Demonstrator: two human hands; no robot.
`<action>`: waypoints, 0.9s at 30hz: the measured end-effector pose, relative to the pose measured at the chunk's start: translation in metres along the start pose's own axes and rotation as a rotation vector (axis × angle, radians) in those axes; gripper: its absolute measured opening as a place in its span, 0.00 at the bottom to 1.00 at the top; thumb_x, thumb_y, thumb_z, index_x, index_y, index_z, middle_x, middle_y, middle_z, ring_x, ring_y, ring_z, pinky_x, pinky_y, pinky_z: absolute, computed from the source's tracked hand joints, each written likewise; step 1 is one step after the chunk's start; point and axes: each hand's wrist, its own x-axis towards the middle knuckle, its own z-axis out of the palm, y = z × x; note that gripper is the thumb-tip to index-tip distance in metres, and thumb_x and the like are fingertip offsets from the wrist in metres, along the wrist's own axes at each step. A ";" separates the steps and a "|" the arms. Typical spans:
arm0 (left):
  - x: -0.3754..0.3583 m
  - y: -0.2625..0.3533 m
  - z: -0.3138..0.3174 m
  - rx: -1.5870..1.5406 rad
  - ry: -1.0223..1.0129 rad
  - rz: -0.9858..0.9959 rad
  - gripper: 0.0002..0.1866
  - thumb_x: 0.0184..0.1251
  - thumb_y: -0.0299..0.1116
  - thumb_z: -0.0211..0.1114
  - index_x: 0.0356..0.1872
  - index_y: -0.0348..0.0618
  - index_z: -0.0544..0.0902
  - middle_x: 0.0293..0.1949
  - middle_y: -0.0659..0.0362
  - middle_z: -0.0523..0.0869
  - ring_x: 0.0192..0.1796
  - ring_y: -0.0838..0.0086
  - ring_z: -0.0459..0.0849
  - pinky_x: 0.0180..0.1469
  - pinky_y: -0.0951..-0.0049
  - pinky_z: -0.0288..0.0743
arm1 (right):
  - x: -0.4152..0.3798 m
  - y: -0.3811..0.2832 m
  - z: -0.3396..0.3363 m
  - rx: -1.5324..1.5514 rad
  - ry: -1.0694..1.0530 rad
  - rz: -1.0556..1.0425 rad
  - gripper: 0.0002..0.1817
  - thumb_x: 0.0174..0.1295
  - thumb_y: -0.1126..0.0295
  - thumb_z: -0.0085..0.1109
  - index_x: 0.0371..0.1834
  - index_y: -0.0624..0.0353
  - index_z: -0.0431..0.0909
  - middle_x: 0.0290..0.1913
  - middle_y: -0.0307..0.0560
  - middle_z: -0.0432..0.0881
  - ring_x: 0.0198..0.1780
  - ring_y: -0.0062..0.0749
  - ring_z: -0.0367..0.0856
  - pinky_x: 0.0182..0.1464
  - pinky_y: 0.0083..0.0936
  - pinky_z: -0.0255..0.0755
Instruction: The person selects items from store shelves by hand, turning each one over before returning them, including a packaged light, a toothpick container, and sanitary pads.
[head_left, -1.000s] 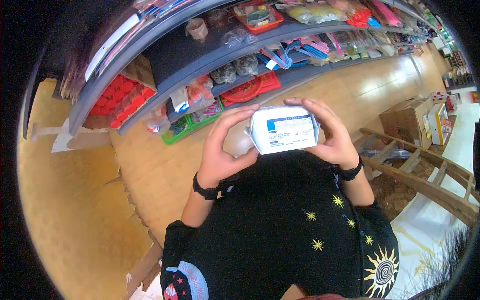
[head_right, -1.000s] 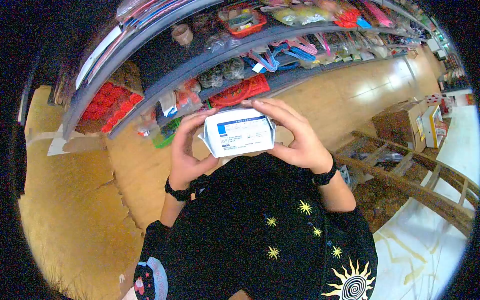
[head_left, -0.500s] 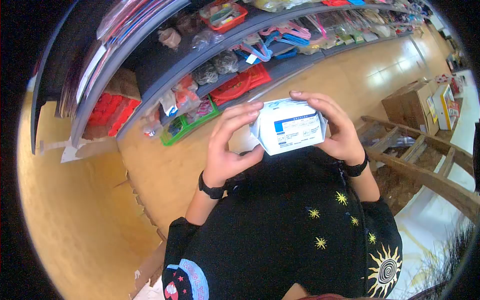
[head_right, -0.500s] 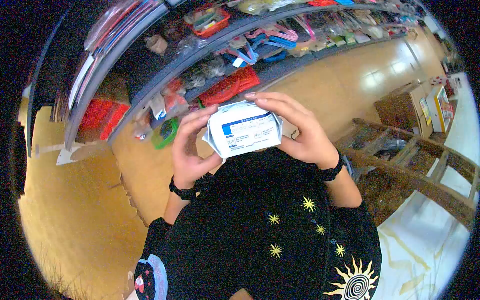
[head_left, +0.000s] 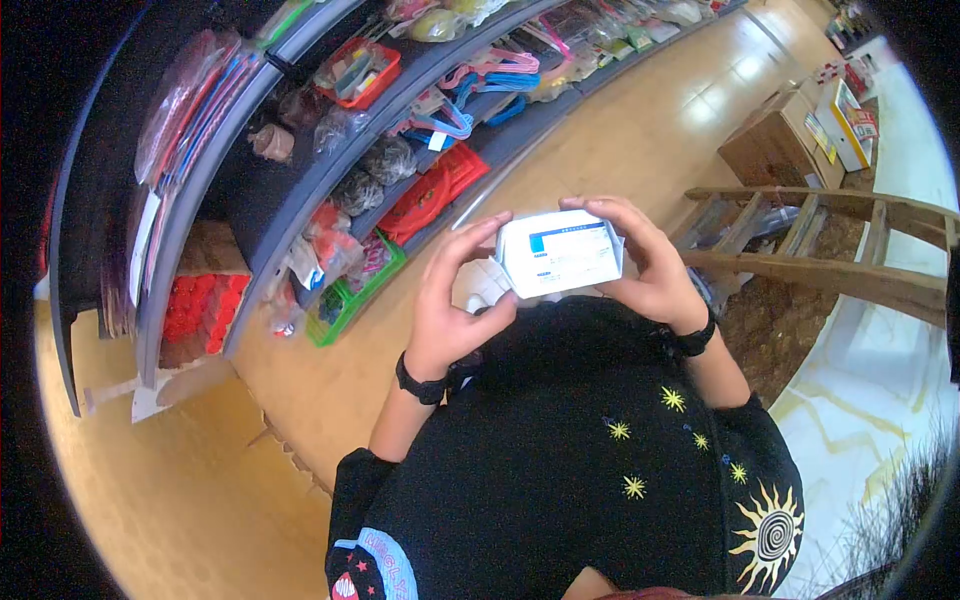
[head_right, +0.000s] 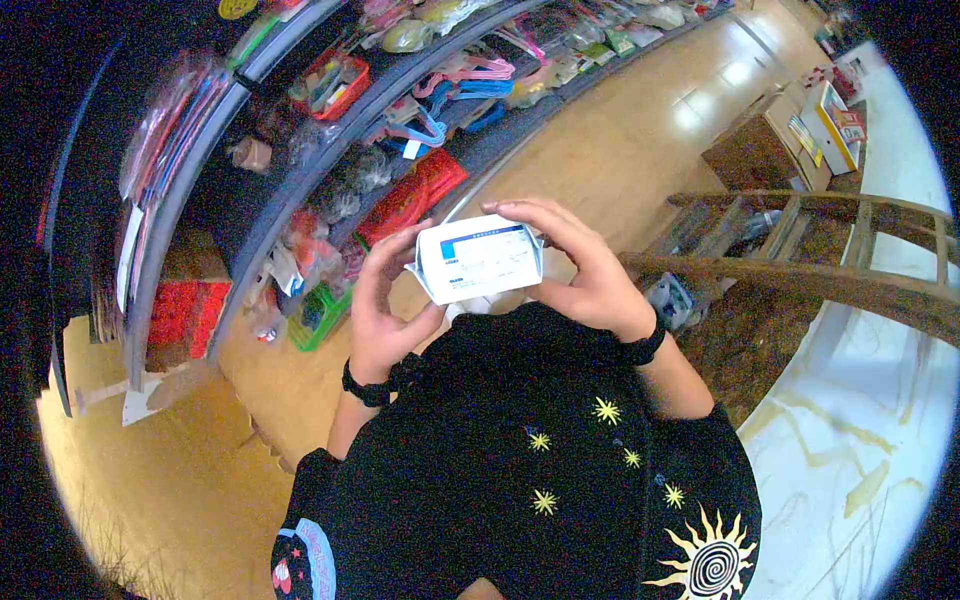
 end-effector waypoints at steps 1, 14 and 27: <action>0.000 0.002 -0.002 -0.002 -0.003 0.005 0.44 0.54 0.26 0.75 0.75 0.43 0.67 0.72 0.45 0.74 0.72 0.57 0.76 0.69 0.58 0.72 | -0.002 -0.002 0.002 -0.017 0.018 0.082 0.42 0.54 0.77 0.73 0.75 0.59 0.69 0.69 0.51 0.77 0.72 0.40 0.73 0.71 0.36 0.69; -0.021 -0.016 -0.066 -0.008 -0.066 -0.191 0.44 0.55 0.31 0.79 0.74 0.42 0.69 0.73 0.52 0.69 0.74 0.61 0.72 0.69 0.61 0.75 | 0.014 0.008 0.081 0.501 0.117 0.430 0.36 0.68 0.75 0.67 0.77 0.64 0.62 0.68 0.49 0.76 0.64 0.34 0.81 0.62 0.29 0.78; -0.045 -0.054 -0.145 -0.164 0.063 -0.318 0.37 0.57 0.26 0.79 0.69 0.37 0.74 0.61 0.51 0.84 0.52 0.72 0.87 0.50 0.72 0.82 | 0.066 0.005 0.164 0.367 0.244 0.403 0.28 0.67 0.75 0.69 0.64 0.57 0.62 0.63 0.44 0.69 0.50 0.27 0.84 0.41 0.21 0.78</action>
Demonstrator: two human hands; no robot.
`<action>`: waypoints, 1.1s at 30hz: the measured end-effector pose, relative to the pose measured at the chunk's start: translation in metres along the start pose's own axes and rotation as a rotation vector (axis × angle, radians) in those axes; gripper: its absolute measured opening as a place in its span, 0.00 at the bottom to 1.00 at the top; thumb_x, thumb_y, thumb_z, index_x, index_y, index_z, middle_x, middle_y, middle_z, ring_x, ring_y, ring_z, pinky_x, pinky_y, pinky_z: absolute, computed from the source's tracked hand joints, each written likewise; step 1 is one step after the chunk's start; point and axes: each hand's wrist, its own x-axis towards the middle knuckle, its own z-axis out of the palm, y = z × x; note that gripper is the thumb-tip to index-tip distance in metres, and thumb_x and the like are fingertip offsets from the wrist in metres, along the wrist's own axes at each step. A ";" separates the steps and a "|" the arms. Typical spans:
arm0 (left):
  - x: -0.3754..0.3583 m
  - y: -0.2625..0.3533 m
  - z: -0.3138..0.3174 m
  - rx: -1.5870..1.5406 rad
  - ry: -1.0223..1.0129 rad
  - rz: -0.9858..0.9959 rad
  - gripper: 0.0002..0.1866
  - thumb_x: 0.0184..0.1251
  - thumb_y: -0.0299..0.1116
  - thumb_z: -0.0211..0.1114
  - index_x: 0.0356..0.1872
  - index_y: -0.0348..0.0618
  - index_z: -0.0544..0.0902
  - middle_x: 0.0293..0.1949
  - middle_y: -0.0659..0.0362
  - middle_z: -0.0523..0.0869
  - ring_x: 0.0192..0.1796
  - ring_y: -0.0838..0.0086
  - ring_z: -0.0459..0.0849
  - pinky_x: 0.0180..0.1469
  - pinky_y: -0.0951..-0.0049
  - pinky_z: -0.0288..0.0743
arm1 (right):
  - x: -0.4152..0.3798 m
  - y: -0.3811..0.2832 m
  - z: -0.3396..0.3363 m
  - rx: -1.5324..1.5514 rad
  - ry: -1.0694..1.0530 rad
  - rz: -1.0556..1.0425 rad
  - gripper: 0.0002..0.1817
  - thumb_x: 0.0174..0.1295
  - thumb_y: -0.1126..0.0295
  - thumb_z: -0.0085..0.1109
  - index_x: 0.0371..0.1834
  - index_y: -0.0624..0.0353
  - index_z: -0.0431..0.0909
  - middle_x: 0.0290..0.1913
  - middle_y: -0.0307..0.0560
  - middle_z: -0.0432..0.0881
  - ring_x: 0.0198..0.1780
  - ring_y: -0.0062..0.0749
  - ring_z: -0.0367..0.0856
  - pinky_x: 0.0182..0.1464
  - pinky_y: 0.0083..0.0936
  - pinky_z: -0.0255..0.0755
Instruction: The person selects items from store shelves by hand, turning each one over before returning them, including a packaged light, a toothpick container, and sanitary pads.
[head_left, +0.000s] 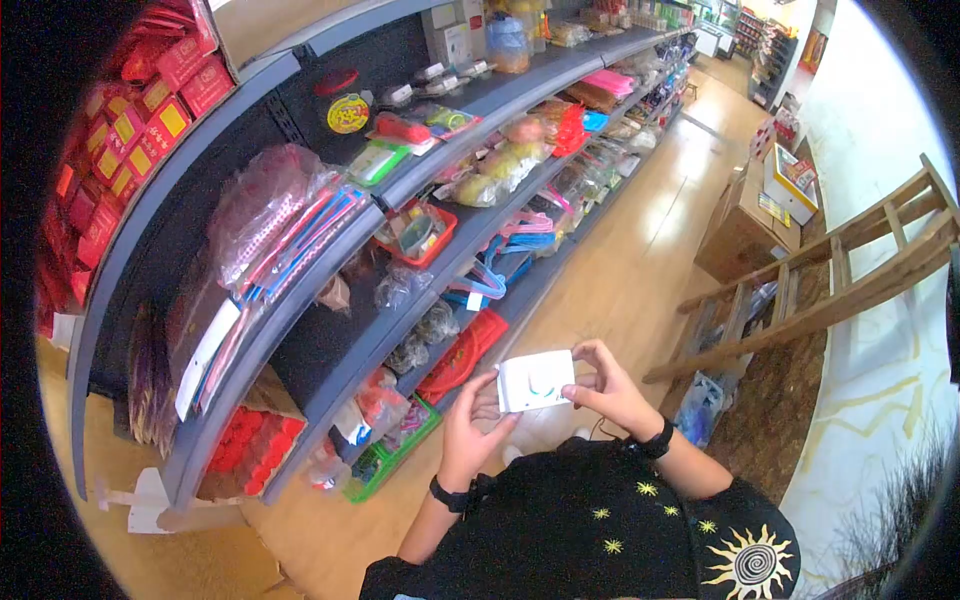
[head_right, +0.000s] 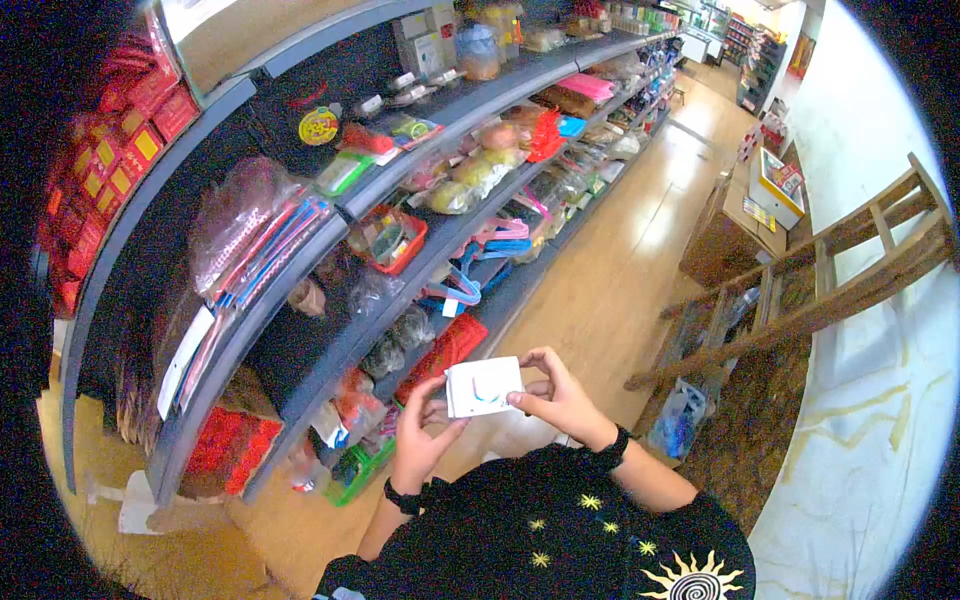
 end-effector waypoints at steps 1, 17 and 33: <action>0.002 -0.003 -0.003 -0.002 -0.001 0.012 0.37 0.57 0.26 0.79 0.69 0.37 0.74 0.61 0.51 0.84 0.52 0.72 0.87 0.50 0.72 0.82 | 0.002 -0.001 0.003 -0.006 0.002 -0.010 0.28 0.67 0.75 0.69 0.64 0.57 0.62 0.63 0.44 0.69 0.50 0.27 0.84 0.41 0.21 0.78; 0.087 -0.026 0.010 -0.048 -0.246 0.076 0.27 0.63 0.19 0.70 0.65 0.36 0.79 0.65 0.51 0.81 0.50 0.71 0.89 0.53 0.72 0.84 | 0.020 0.013 -0.059 0.137 0.068 -0.064 0.28 0.69 0.76 0.66 0.69 0.58 0.64 0.67 0.47 0.72 0.51 0.30 0.84 0.47 0.25 0.80; 0.274 -0.011 0.198 -0.042 -0.338 0.125 0.28 0.63 0.17 0.68 0.66 0.36 0.79 0.59 0.50 0.82 0.50 0.69 0.89 0.54 0.71 0.84 | 0.073 -0.033 -0.271 0.139 0.179 -0.143 0.26 0.73 0.77 0.60 0.70 0.59 0.61 0.69 0.56 0.74 0.53 0.34 0.84 0.48 0.31 0.84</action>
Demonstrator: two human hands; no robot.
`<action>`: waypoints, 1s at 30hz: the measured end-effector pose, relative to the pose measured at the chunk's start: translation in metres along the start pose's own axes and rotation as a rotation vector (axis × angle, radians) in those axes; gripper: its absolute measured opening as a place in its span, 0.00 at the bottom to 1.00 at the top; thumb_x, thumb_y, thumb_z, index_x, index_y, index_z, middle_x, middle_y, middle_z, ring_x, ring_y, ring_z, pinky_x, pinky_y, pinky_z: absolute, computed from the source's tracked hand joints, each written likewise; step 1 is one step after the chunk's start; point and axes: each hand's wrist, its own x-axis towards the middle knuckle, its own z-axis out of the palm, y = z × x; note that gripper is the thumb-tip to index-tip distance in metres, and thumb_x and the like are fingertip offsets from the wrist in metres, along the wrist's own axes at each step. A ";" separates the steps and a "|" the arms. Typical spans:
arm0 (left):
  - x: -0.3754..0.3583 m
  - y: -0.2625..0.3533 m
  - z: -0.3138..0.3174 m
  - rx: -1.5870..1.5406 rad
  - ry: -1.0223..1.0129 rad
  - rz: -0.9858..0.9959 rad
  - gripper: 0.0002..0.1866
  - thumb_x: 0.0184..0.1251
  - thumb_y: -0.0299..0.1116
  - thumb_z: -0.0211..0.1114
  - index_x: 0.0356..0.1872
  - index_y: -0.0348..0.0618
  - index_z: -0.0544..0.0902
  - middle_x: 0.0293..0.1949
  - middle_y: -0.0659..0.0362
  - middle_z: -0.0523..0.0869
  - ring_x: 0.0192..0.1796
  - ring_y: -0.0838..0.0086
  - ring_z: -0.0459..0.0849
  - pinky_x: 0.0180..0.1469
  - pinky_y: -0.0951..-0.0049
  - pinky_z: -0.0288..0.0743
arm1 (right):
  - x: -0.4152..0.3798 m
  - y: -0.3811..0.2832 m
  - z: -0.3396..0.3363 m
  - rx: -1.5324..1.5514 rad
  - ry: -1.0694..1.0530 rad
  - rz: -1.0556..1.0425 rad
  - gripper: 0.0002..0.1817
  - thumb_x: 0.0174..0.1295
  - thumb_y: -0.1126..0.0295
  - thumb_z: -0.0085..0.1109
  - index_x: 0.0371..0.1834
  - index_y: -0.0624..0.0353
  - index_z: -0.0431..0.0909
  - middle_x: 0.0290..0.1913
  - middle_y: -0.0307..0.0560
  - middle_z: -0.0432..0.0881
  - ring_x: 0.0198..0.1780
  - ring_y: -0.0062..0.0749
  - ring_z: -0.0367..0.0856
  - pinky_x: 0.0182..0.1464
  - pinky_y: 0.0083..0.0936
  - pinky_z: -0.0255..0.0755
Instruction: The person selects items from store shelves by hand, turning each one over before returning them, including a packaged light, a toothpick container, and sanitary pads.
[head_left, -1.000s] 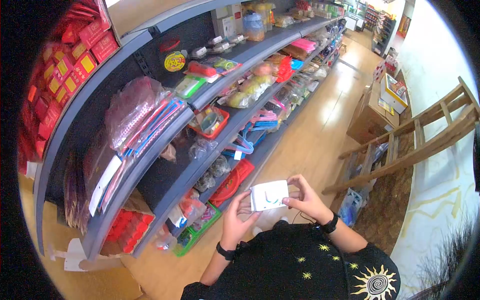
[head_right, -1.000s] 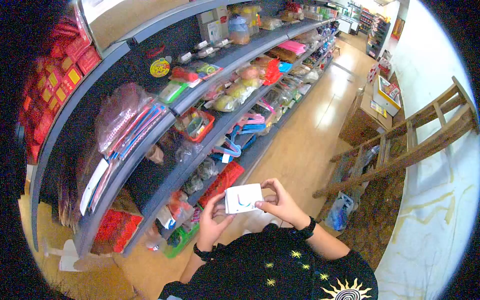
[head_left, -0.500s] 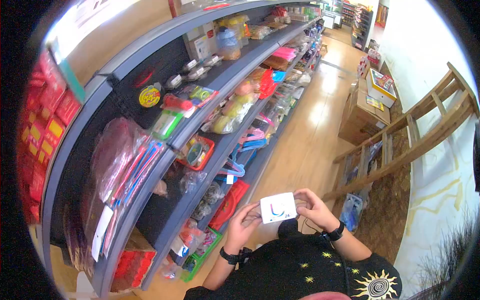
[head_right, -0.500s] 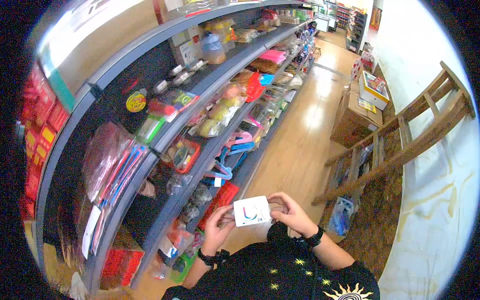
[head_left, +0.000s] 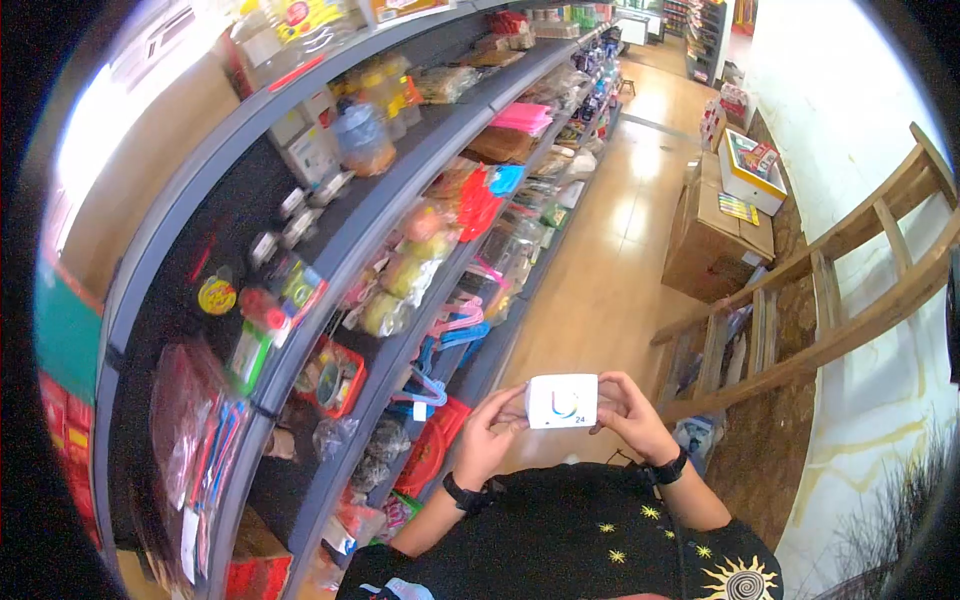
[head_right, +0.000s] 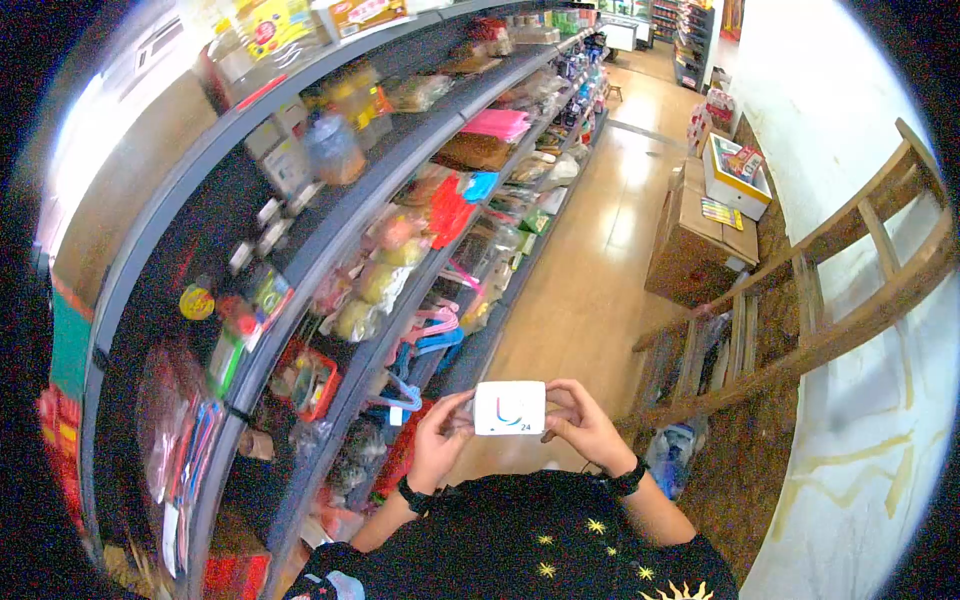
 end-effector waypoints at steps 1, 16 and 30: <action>0.014 0.001 0.008 -0.010 0.002 -0.003 0.28 0.62 0.16 0.68 0.66 0.36 0.79 0.59 0.51 0.83 0.50 0.70 0.89 0.55 0.71 0.84 | 0.004 0.000 -0.010 0.007 0.031 0.005 0.26 0.73 0.77 0.59 0.70 0.58 0.60 0.69 0.56 0.74 0.53 0.34 0.85 0.49 0.31 0.84; 0.252 -0.072 -0.007 -0.030 -0.179 -0.070 0.25 0.63 0.16 0.69 0.62 0.36 0.78 0.58 0.54 0.82 0.51 0.70 0.88 0.53 0.71 0.83 | 0.180 -0.031 -0.111 -0.038 0.180 0.129 0.28 0.75 0.72 0.59 0.74 0.56 0.59 0.64 0.52 0.79 0.59 0.32 0.80 0.58 0.31 0.76; 0.496 -0.086 0.085 -0.063 -0.454 -0.004 0.23 0.79 0.34 0.59 0.70 0.43 0.68 0.57 0.60 0.80 0.49 0.80 0.79 0.39 0.81 0.75 | 0.295 -0.095 -0.231 -0.146 0.558 0.104 0.20 0.78 0.59 0.54 0.65 0.61 0.76 0.48 0.35 0.84 0.47 0.18 0.78 0.46 0.18 0.71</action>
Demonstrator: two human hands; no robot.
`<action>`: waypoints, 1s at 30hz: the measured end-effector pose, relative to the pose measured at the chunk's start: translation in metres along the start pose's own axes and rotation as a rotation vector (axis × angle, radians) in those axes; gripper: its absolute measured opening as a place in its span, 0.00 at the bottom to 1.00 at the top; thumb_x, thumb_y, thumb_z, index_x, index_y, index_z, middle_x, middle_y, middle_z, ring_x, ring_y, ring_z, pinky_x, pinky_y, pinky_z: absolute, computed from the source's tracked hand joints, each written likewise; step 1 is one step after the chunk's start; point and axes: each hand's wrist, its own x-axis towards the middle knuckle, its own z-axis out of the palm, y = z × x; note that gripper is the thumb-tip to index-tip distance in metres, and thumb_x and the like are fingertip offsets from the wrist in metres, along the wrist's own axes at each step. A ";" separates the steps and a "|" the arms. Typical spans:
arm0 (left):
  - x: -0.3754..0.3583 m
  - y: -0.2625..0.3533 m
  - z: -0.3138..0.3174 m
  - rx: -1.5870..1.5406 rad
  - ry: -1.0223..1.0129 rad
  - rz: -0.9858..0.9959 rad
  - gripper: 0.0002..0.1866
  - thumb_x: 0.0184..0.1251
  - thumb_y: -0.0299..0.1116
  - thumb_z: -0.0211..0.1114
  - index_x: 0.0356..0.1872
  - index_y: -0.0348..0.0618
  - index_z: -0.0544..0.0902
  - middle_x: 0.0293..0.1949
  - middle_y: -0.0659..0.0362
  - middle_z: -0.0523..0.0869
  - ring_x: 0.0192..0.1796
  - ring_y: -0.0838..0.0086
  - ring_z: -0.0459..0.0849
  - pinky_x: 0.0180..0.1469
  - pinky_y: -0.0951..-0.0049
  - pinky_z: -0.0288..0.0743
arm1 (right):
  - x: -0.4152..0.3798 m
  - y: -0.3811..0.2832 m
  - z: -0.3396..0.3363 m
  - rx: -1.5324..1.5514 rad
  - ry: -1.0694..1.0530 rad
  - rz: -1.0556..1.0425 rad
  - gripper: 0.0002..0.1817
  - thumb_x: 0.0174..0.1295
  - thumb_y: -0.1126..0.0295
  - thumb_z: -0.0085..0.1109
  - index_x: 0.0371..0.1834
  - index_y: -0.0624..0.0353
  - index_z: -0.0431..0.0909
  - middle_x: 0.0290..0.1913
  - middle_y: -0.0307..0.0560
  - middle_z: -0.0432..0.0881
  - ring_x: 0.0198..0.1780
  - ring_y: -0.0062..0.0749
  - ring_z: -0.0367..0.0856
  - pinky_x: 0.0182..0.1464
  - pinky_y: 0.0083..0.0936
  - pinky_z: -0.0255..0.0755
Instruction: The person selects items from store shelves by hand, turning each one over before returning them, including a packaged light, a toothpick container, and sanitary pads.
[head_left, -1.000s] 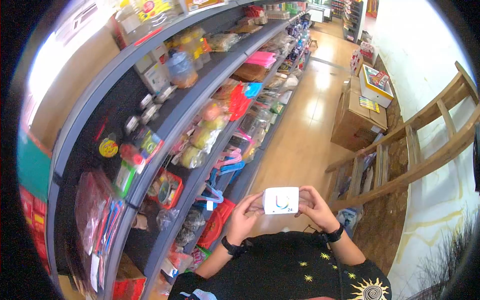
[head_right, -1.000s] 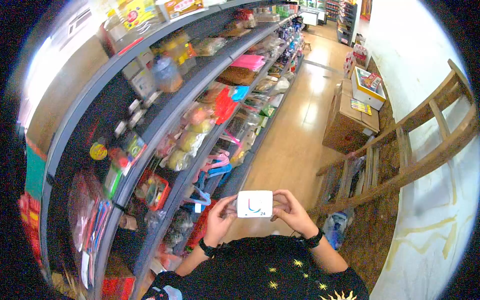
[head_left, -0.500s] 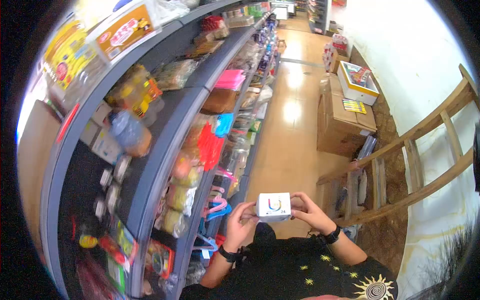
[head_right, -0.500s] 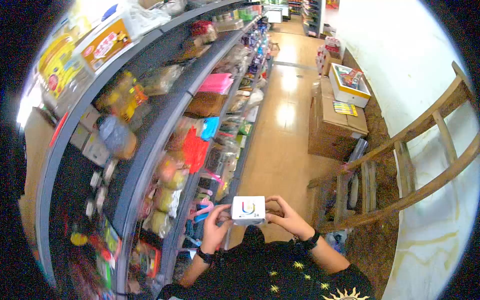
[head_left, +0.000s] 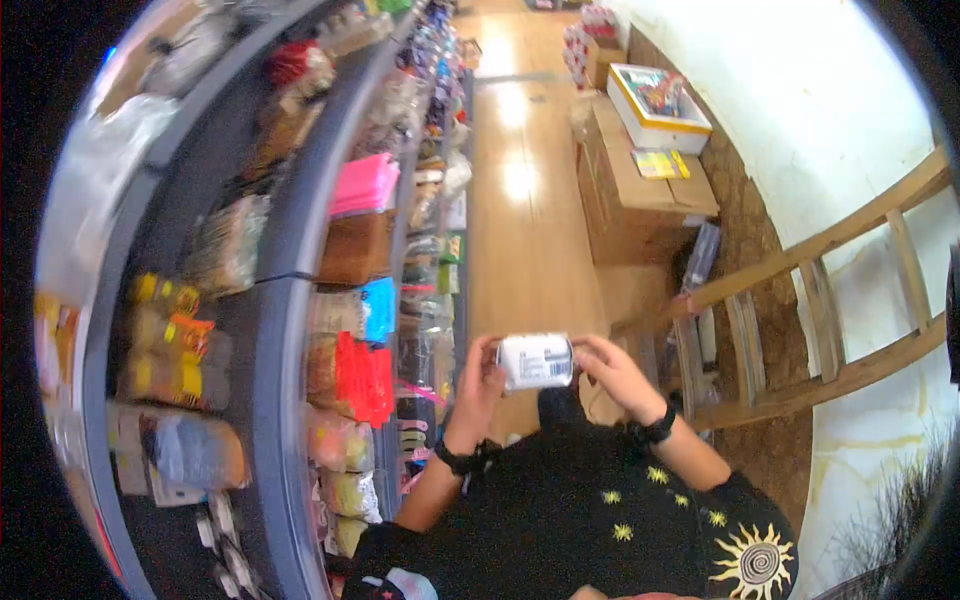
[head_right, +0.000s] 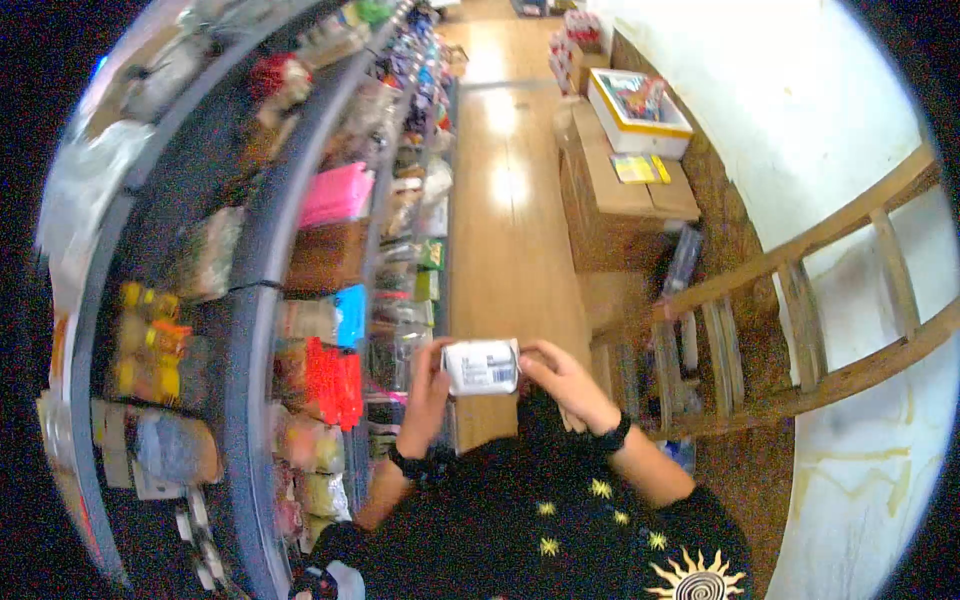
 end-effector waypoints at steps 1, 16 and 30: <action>0.018 0.001 0.003 0.014 -0.014 -0.010 0.24 0.79 0.35 0.59 0.71 0.43 0.68 0.58 0.60 0.80 0.49 0.80 0.79 0.39 0.81 0.74 | 0.013 0.000 -0.012 -0.014 0.000 -0.023 0.20 0.79 0.59 0.53 0.65 0.61 0.76 0.49 0.36 0.84 0.48 0.18 0.79 0.46 0.19 0.71; 0.253 0.015 0.051 -0.009 -0.140 0.036 0.34 0.64 0.24 0.70 0.71 0.45 0.69 0.69 0.53 0.71 0.70 0.64 0.74 0.63 0.66 0.78 | 0.173 -0.061 -0.166 0.197 -0.006 0.026 0.30 0.77 0.52 0.54 0.74 0.60 0.67 0.61 0.46 0.79 0.57 0.31 0.80 0.44 0.27 0.84; 0.436 -0.010 0.007 -0.407 -0.334 -0.154 0.40 0.68 0.31 0.69 0.79 0.44 0.61 0.74 0.48 0.67 0.72 0.61 0.73 0.67 0.63 0.73 | 0.319 -0.133 -0.194 0.123 0.140 -0.122 0.31 0.69 0.67 0.66 0.74 0.58 0.67 0.62 0.46 0.79 0.59 0.29 0.80 0.56 0.27 0.77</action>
